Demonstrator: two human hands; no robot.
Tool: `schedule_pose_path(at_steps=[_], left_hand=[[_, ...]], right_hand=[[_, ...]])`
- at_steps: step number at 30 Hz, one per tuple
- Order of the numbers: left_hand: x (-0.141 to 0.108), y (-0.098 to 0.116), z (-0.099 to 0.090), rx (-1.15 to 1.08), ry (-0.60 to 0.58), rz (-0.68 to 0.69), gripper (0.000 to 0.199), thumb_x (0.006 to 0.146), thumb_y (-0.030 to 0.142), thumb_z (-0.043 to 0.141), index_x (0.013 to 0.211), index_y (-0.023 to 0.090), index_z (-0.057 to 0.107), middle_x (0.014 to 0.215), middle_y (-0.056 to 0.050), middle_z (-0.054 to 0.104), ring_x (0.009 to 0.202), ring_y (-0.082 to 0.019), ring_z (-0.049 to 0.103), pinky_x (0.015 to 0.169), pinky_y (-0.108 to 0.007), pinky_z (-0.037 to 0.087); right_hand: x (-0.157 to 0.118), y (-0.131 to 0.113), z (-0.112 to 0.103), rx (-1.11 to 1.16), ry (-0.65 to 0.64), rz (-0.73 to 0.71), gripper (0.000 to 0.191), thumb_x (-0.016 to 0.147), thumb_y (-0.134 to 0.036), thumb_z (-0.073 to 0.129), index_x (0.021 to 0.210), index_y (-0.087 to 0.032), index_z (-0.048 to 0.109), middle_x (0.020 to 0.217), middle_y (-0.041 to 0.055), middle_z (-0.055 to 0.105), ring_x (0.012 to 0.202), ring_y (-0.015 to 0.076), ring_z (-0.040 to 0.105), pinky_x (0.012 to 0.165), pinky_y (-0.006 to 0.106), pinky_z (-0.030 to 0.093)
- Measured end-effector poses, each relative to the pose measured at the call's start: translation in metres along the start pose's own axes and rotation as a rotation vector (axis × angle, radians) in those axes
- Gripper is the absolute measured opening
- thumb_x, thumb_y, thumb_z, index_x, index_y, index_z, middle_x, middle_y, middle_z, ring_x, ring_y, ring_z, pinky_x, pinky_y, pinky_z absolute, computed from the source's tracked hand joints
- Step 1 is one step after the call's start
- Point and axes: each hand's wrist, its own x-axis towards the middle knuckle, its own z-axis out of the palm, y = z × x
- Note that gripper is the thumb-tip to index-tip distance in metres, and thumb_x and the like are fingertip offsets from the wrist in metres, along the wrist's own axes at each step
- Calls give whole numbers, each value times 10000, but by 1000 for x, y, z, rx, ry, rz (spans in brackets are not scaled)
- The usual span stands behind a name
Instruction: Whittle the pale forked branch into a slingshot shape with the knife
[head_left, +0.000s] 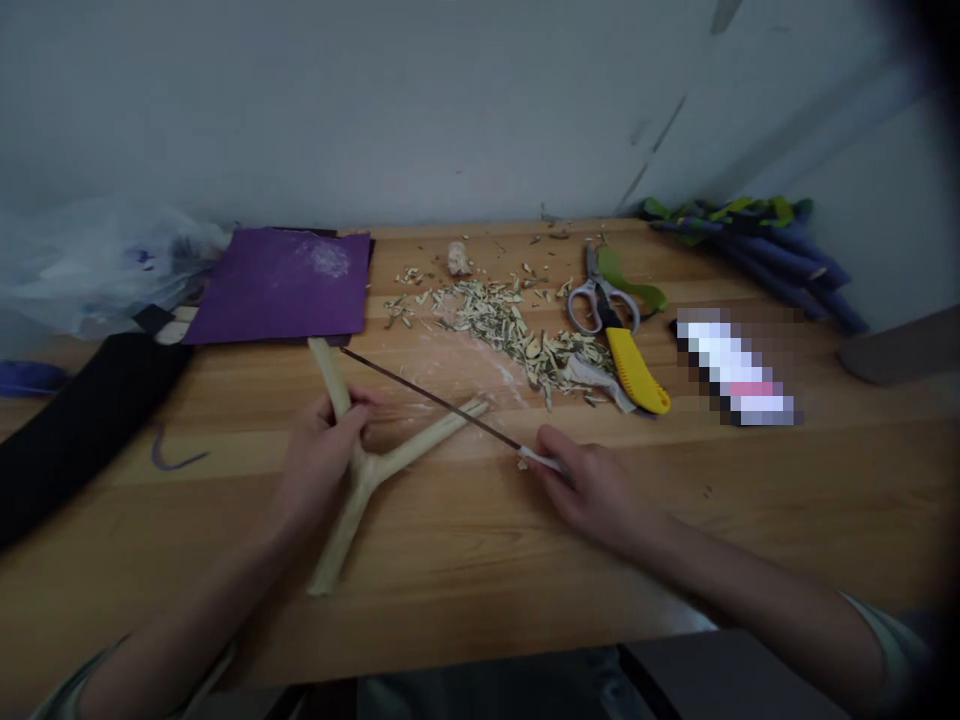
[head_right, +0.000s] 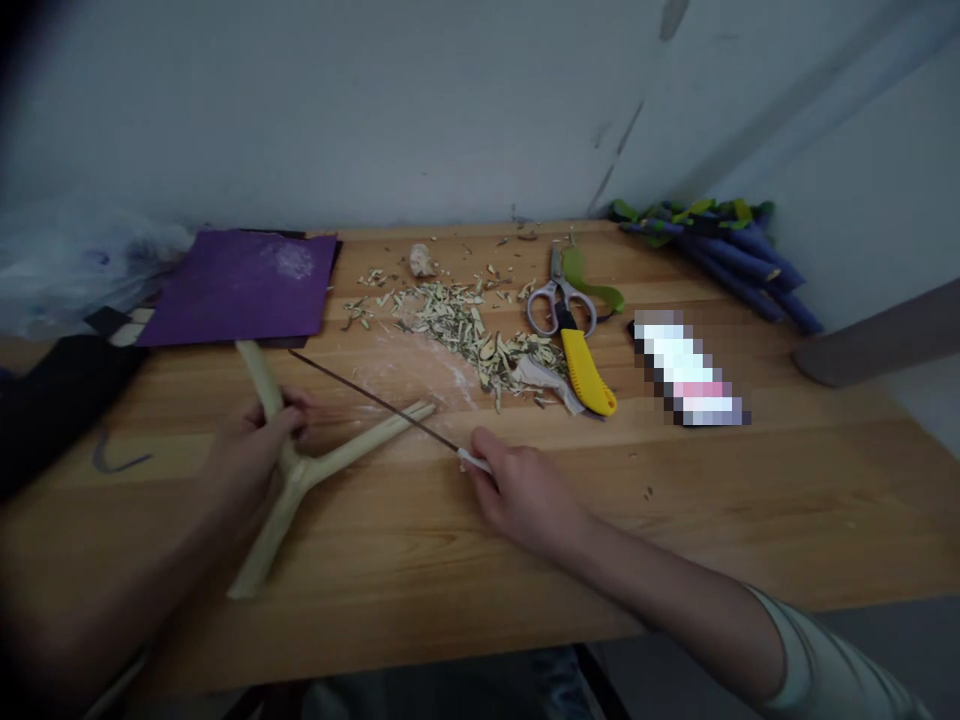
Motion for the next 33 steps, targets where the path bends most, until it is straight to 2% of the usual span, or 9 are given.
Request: schedule_pose_path(at_steps=[2,4,6,9,12,15,18,23,33], left_hand=[[-9,12,7,-76,53,63,19,718,187,528,719,207,529,674,30,474,642,-118,471,609,-237,380],[-17,22,14,-140,0,140,43,734,183,538,705,211,523,698,35,481,647,-108,479,620,-233,390],[-21,27,19,-195,-131,160,41,751,187,542,756,222,523,641,53,470,525,-80,454,517,-209,374],[-23,26,19,-218,-432,98,107,769,222,530,873,235,511,562,73,446,391,-55,379,370,-172,278],[-20,22,14,-129,-693,72,105,783,272,502,728,186,529,540,53,439,392,-47,354,356,-169,238],[-17,20,10,-102,-816,44,290,797,310,475,546,165,452,481,48,381,400,-50,311,373,-186,221],[-15,17,9,-287,-806,-56,347,799,333,474,505,179,372,429,68,283,372,-53,243,361,-201,177],[-15,17,11,-703,-572,-161,379,803,273,470,483,178,291,385,88,140,323,-44,106,332,-191,112],[-21,18,22,-807,-673,-163,447,803,313,460,469,166,202,346,80,120,309,-37,127,341,-189,123]], right_hand=[[3,2,-1,36,23,-3,90,814,-243,395,731,-211,383,567,-26,504,506,120,477,482,218,256],[5,4,-2,43,45,8,100,813,-256,410,728,-212,384,576,-25,508,525,124,481,485,217,257],[6,6,-3,40,48,20,96,811,-261,420,735,-213,387,579,-26,506,537,128,486,485,218,256],[6,8,-3,63,47,19,99,818,-266,415,739,-211,390,578,-28,502,532,125,485,487,219,261],[7,9,-3,79,47,25,123,822,-278,415,724,-210,385,573,-30,501,521,119,479,485,219,264],[7,7,-3,78,32,31,119,827,-280,411,733,-211,388,572,-32,504,520,117,483,482,218,264],[6,5,-4,54,8,28,120,836,-281,395,739,-211,389,579,-27,514,517,115,485,480,219,269],[-1,3,-11,7,-73,10,102,853,-271,365,768,-217,382,608,-12,538,539,130,509,488,237,285],[3,-6,-2,-165,-65,27,207,877,-279,315,816,-193,492,662,45,627,558,162,562,494,258,293]])
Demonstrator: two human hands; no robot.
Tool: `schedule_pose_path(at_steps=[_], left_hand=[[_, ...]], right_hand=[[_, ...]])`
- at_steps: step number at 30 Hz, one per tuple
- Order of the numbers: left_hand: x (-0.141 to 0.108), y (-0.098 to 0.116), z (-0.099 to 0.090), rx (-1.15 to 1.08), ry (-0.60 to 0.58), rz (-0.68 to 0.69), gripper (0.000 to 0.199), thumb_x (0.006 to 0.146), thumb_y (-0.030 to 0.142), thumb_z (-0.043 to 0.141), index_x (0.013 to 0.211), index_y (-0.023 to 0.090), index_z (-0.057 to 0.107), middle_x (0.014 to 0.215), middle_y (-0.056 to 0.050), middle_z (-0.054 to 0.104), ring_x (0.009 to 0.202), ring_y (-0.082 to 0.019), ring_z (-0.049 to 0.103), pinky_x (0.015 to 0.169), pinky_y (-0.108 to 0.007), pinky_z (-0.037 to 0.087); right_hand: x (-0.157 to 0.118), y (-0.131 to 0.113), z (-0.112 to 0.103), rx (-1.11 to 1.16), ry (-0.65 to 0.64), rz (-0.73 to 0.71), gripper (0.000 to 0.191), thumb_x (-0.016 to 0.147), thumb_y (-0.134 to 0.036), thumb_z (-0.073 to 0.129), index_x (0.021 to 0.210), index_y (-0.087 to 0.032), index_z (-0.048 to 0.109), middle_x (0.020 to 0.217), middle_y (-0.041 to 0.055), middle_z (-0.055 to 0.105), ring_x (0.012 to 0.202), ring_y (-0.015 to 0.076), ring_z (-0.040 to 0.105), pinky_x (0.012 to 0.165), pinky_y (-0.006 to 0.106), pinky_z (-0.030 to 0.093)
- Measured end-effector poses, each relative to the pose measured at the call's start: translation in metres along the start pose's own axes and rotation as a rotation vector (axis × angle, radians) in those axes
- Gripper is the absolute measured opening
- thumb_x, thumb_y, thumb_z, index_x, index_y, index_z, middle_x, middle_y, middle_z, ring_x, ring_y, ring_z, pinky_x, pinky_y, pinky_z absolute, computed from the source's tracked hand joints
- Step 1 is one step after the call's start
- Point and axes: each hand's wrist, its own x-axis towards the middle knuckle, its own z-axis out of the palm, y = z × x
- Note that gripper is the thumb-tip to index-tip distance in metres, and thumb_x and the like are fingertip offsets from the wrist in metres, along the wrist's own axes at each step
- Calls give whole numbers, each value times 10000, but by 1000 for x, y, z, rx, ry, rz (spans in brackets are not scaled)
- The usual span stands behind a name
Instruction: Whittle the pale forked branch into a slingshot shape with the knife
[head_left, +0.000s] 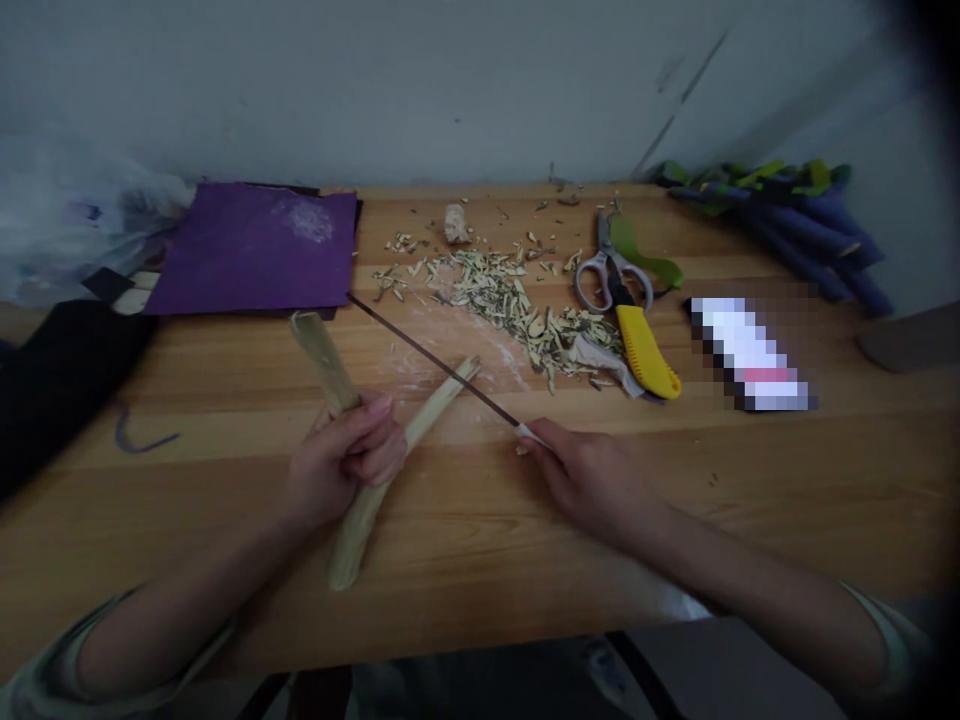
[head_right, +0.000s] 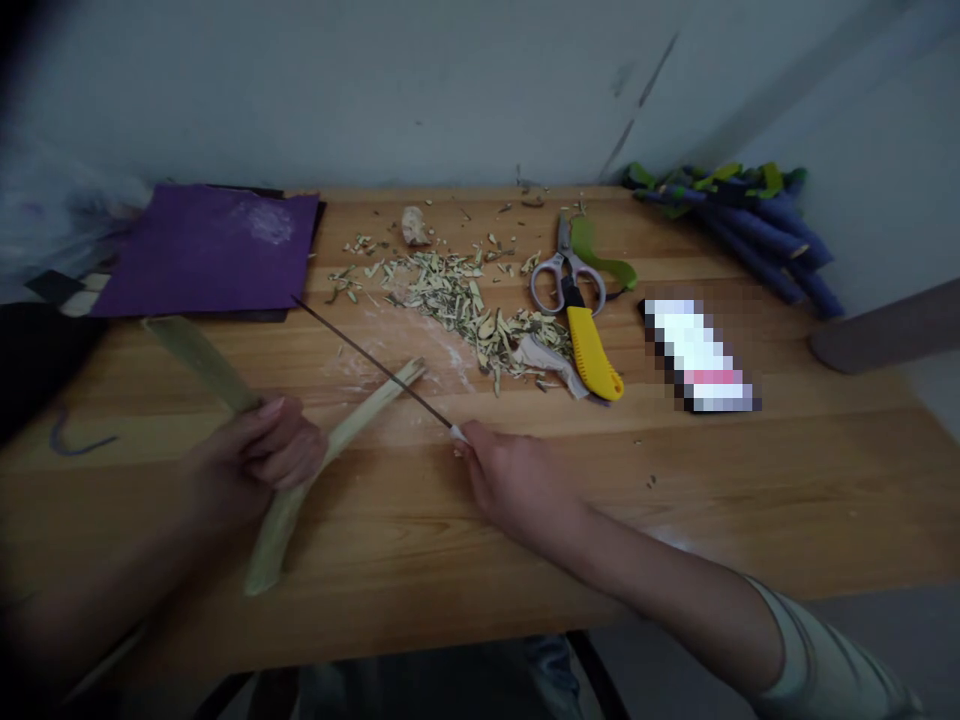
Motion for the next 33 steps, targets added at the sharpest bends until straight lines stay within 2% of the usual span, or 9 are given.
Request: schedule_pose_path(at_steps=[2,6,8,9,13,15,21,27,33], left_hand=[[1,0,-1,-19,31,18,445,806,307,452,465,165,203,339,80,111,301,-39,108,332,-191,113],[2,6,-7,-46,252,92,432,825,266,401,461,162,193,355,76,95,317,-46,80,341,-188,128],[2,8,-10,-58,309,113,427,830,251,377,461,162,182,357,76,86,322,-48,81,352,-187,149],[2,8,-10,-68,301,107,424,828,248,377,463,163,179,357,77,82,320,-48,81,355,-187,154],[2,1,-6,-115,128,23,435,812,279,416,464,169,179,343,83,73,300,-47,89,343,-190,151],[3,0,-6,-136,102,1,439,812,278,417,461,171,175,339,85,72,294,-47,86,339,-189,157],[7,10,-17,-206,330,50,406,827,230,343,481,174,140,363,79,52,311,-59,65,354,-187,197],[7,-3,-7,-241,251,-13,439,825,266,367,454,173,151,344,76,70,304,-59,83,355,-203,196],[8,-3,-7,-332,356,-26,428,851,231,309,453,177,162,361,79,51,303,-61,50,333,-192,194]], right_hand=[[3,3,-1,-35,24,-3,216,879,-294,321,816,-198,504,682,44,637,572,165,568,498,258,290],[4,11,-6,-2,22,-15,236,885,-308,312,801,-212,511,664,30,629,594,163,570,505,254,291],[4,12,-6,-2,26,-13,242,883,-315,312,800,-215,516,645,29,624,578,163,563,497,257,282],[4,11,-5,-10,33,-13,243,882,-319,313,808,-216,520,645,28,624,568,161,560,493,258,276],[10,5,1,-63,66,-3,243,882,-323,315,833,-212,526,668,29,632,547,150,549,489,254,264],[12,5,1,-76,63,-10,241,882,-315,313,822,-208,520,663,30,628,548,149,546,489,252,262],[7,9,-5,-89,29,-7,251,885,-324,296,799,-214,505,630,28,614,554,161,554,484,264,265],[10,0,0,-138,28,1,247,885,-315,300,833,-205,515,662,40,640,533,161,555,478,269,255],[5,11,-7,-111,42,0,244,883,-307,305,811,-207,515,635,25,617,566,159,563,497,262,277]])
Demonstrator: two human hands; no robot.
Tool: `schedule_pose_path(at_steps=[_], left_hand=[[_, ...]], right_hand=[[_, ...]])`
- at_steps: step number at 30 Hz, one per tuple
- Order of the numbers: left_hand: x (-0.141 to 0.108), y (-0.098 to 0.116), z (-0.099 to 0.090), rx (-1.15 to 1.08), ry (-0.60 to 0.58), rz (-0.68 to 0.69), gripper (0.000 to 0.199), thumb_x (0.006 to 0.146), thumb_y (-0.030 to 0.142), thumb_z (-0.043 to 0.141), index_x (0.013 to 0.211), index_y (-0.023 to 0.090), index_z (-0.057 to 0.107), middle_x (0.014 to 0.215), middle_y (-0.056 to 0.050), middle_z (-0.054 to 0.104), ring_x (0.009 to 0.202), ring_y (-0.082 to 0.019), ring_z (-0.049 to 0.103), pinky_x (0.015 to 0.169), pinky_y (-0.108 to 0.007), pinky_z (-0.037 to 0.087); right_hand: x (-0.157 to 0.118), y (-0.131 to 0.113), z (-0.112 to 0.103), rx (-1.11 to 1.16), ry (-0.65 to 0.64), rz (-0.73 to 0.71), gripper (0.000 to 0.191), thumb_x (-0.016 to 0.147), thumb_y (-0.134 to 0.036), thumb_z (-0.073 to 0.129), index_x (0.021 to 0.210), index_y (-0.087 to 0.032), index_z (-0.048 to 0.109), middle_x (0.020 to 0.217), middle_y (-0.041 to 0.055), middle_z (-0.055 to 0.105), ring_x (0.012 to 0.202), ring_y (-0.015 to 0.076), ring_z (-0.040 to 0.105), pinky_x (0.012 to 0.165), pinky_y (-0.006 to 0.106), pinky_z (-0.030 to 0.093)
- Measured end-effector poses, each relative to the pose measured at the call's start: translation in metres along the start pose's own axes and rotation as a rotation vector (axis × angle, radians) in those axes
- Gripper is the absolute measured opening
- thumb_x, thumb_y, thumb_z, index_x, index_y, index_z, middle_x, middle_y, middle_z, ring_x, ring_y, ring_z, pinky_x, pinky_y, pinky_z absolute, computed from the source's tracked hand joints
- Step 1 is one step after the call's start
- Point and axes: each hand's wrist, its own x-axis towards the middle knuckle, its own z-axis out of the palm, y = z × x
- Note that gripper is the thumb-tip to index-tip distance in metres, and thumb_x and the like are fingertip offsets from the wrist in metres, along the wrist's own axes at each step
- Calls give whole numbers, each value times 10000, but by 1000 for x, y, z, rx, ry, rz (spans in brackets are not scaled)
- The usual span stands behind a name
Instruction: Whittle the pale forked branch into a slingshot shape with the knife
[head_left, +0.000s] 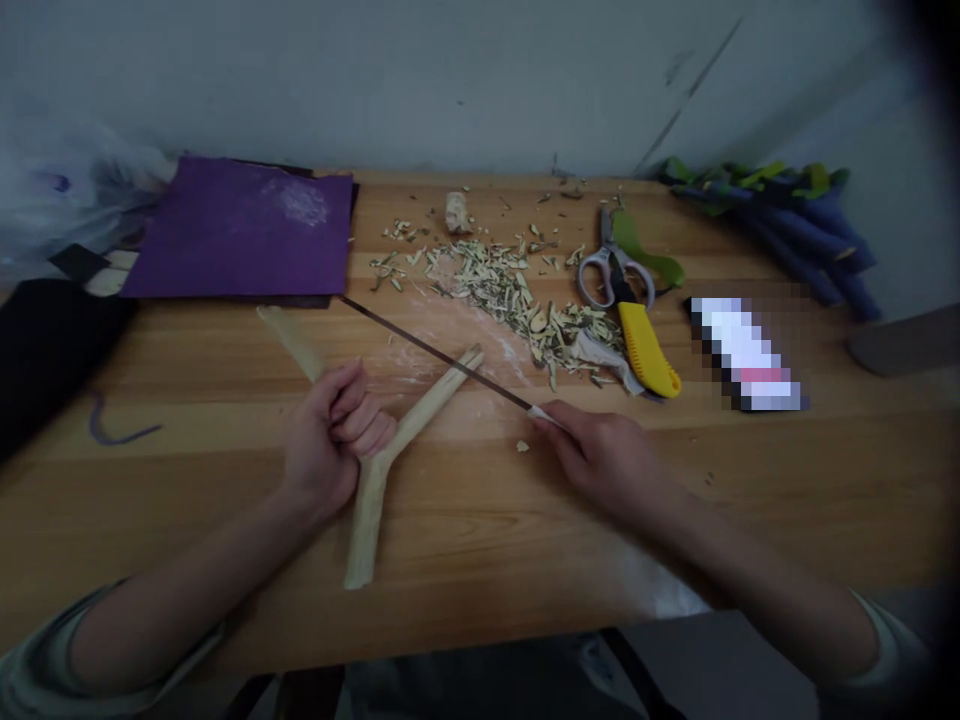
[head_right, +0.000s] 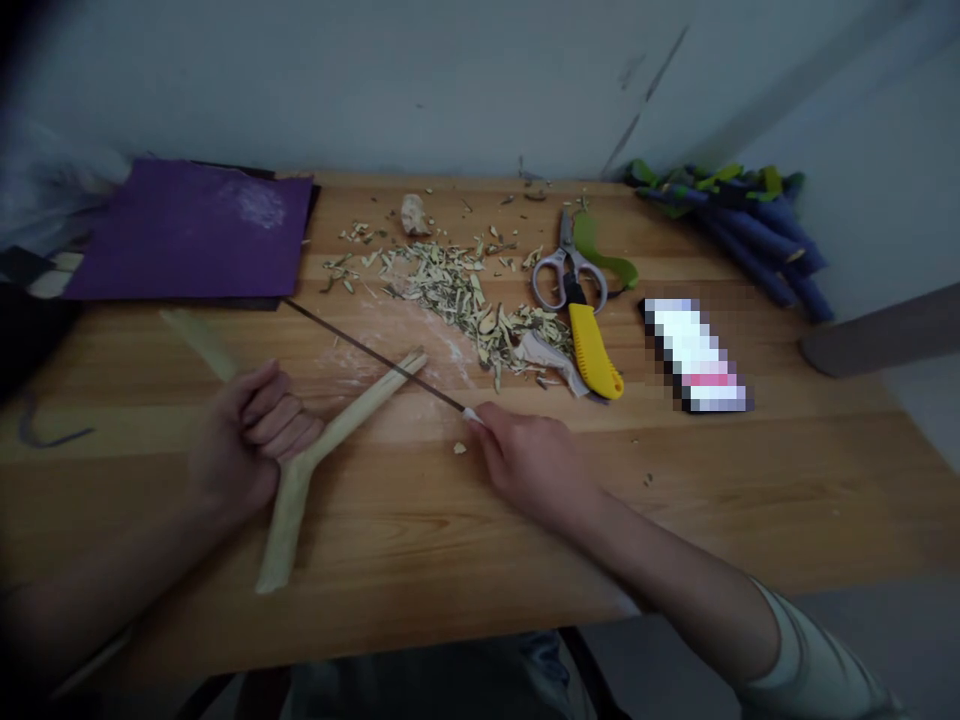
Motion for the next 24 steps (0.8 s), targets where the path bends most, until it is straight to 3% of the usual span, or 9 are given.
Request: schedule_pose_path(at_steps=[7,13,20,24], left_hand=[[0,2,1,86,20,45,443,842,246,332,432,180,177,332,88,70,286,-60,62,325,-185,208],[0,6,3,124,91,125,443,834,239,358,427,176,194,329,88,77,282,-54,76,333,-190,175],[-4,5,5,144,0,143,450,832,252,347,417,169,195,324,84,76,293,-46,72,353,-190,178],[-5,1,5,148,-28,83,438,832,257,354,431,170,200,340,82,81,303,-49,90,364,-195,193]], right_hand=[[4,-10,4,-92,35,26,259,879,-318,311,831,-195,534,639,30,624,534,158,556,483,257,267],[-2,-6,-5,-101,-42,11,239,869,-295,317,806,-196,525,616,26,624,532,146,556,478,252,262],[7,-15,8,-250,58,20,261,874,-302,305,784,-193,524,619,30,638,482,146,538,450,267,180],[7,-15,6,-259,41,-9,213,861,-281,335,815,-200,527,644,22,648,494,149,548,451,269,174]])
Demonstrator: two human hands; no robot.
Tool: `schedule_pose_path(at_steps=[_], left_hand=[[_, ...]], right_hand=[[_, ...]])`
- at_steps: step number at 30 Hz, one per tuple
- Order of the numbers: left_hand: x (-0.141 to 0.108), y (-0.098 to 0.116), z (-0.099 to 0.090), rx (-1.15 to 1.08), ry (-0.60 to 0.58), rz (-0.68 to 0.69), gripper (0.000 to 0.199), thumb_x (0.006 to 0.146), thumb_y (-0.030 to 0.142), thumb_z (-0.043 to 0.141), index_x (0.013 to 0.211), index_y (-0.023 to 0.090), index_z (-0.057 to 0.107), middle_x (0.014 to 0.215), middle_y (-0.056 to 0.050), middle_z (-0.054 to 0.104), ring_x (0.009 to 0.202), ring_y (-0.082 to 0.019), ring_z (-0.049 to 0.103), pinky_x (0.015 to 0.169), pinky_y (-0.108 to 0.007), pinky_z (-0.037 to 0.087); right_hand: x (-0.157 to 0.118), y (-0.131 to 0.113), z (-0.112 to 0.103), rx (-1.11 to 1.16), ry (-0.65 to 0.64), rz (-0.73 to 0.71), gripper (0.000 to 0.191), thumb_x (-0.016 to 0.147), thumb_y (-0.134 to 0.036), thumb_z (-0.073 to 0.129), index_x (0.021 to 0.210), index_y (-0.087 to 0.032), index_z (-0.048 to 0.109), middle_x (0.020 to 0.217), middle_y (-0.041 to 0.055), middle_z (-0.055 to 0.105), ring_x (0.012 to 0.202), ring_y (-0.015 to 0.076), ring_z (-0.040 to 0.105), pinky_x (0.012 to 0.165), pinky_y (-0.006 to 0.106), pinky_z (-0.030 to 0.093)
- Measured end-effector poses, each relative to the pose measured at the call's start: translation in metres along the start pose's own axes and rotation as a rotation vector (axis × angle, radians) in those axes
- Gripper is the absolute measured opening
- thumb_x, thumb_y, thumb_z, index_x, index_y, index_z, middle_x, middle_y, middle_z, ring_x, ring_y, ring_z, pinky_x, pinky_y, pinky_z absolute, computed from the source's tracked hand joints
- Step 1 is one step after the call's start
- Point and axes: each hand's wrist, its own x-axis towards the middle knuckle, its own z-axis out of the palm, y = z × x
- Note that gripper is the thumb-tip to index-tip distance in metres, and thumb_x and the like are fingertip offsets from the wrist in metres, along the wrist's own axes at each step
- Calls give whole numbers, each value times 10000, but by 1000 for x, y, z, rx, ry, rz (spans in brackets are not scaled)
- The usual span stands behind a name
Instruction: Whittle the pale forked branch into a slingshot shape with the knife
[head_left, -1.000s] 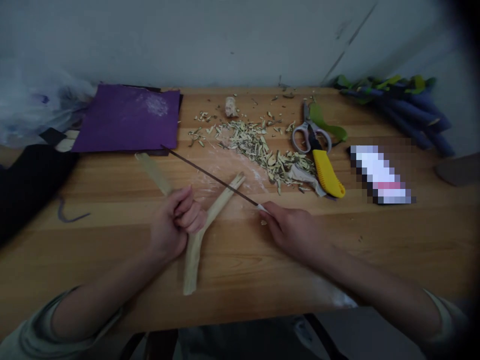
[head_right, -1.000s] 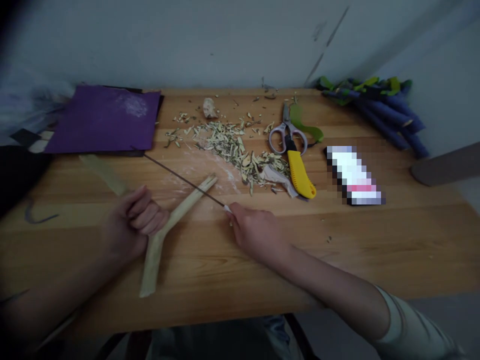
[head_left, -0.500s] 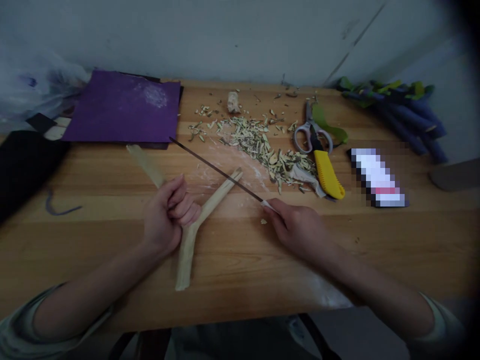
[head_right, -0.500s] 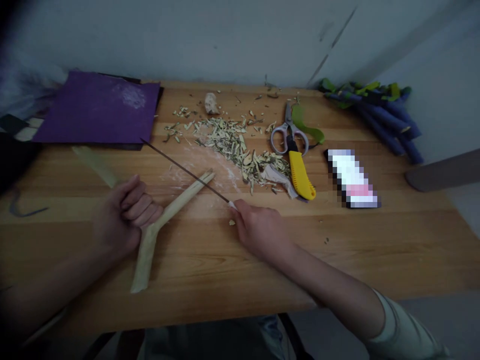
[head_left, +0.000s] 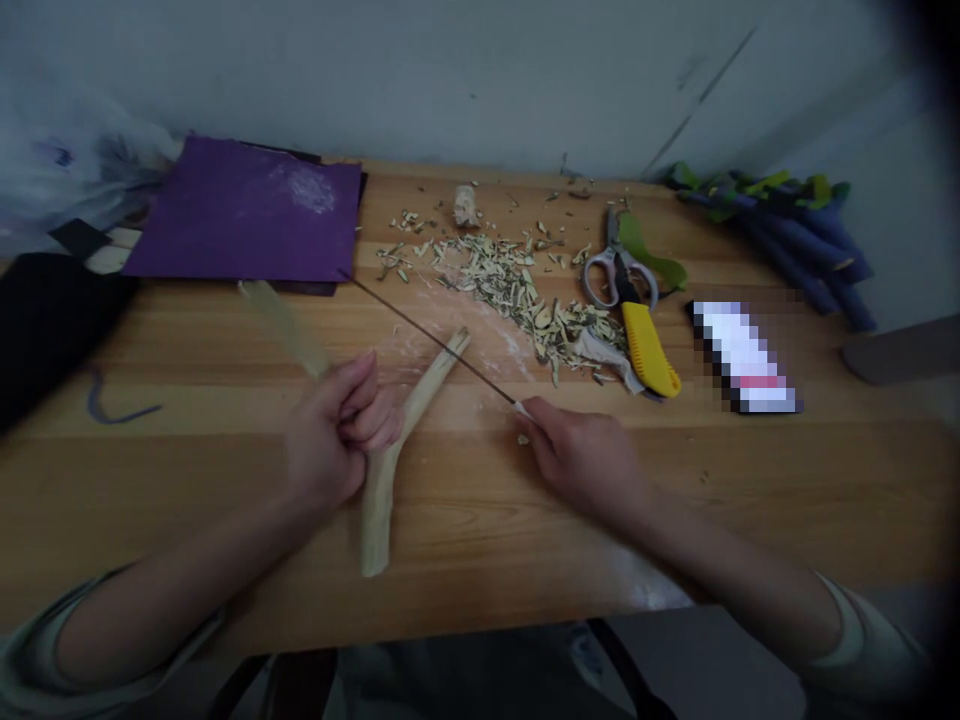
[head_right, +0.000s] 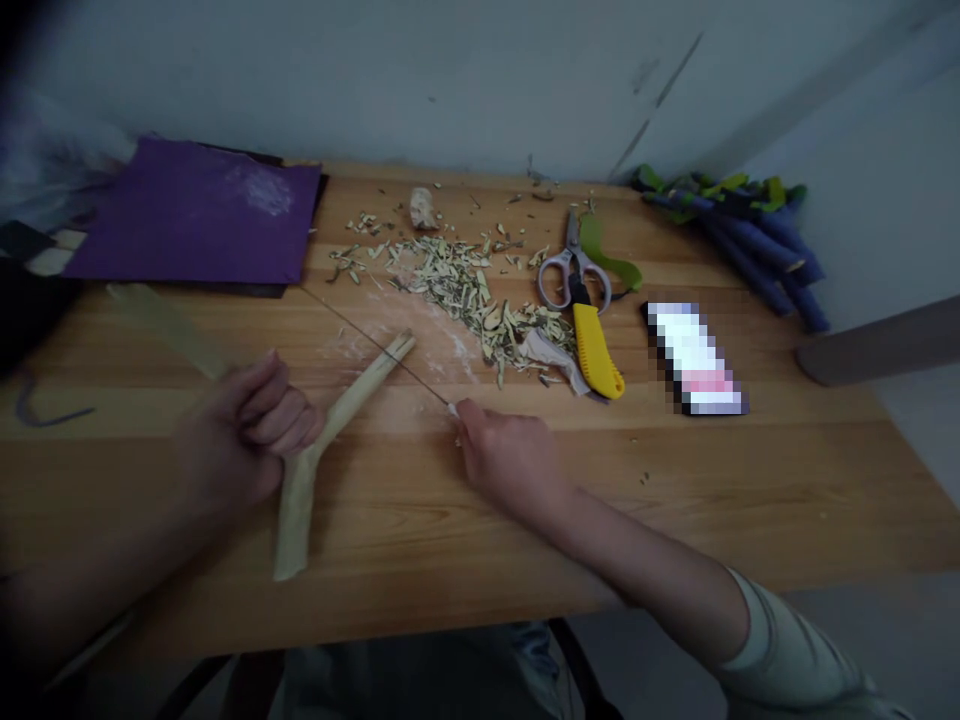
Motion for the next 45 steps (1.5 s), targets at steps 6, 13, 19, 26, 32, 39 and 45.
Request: schedule_pose_path(at_steps=[6,13,19,26,32,39,45], left_hand=[[1,8,-4,12,77,9,438,832,256,372,452,164,174,351,81,71,313,-47,74,360,-198,158],[-13,8,10,395,-128,-21,463,784,330,468,421,173,226,347,79,157,316,-38,145,358,-216,131],[-31,1,15,982,-208,56,361,763,281,480,449,171,339,402,70,272,372,-50,262,382,-206,176],[-35,-4,24,1283,-324,197,227,695,113,452,485,173,390,427,72,330,401,-61,324,433,-198,240],[-23,9,16,1157,-43,320,393,767,269,486,438,177,291,402,64,227,367,-57,220,384,-222,156],[-23,11,10,848,-72,77,446,784,392,476,440,188,279,395,63,236,353,-56,200,359,-224,138],[-20,14,11,883,-204,12,420,788,353,476,448,179,299,404,70,235,354,-48,204,346,-198,158]], right_hand=[[-7,15,-12,90,-51,-26,241,865,-288,321,757,-204,520,588,19,614,529,149,550,484,259,243],[-3,9,-9,156,-34,-33,239,865,-295,334,757,-201,525,604,19,615,516,142,534,487,257,256],[-8,9,-11,260,-102,-64,261,874,-311,330,747,-204,531,579,10,590,525,136,535,492,248,276],[-3,6,-3,248,-70,-79,256,881,-306,329,761,-194,525,602,13,601,535,134,535,505,244,275],[-7,14,-10,293,-124,-59,291,897,-326,291,785,-198,527,602,14,595,565,139,548,514,241,294],[-2,6,2,156,-62,-32,256,883,-319,313,776,-197,512,596,13,613,507,134,530,482,247,236],[-2,10,-2,110,-48,-83,245,876,-297,323,772,-191,518,607,20,627,512,134,534,479,254,215]])
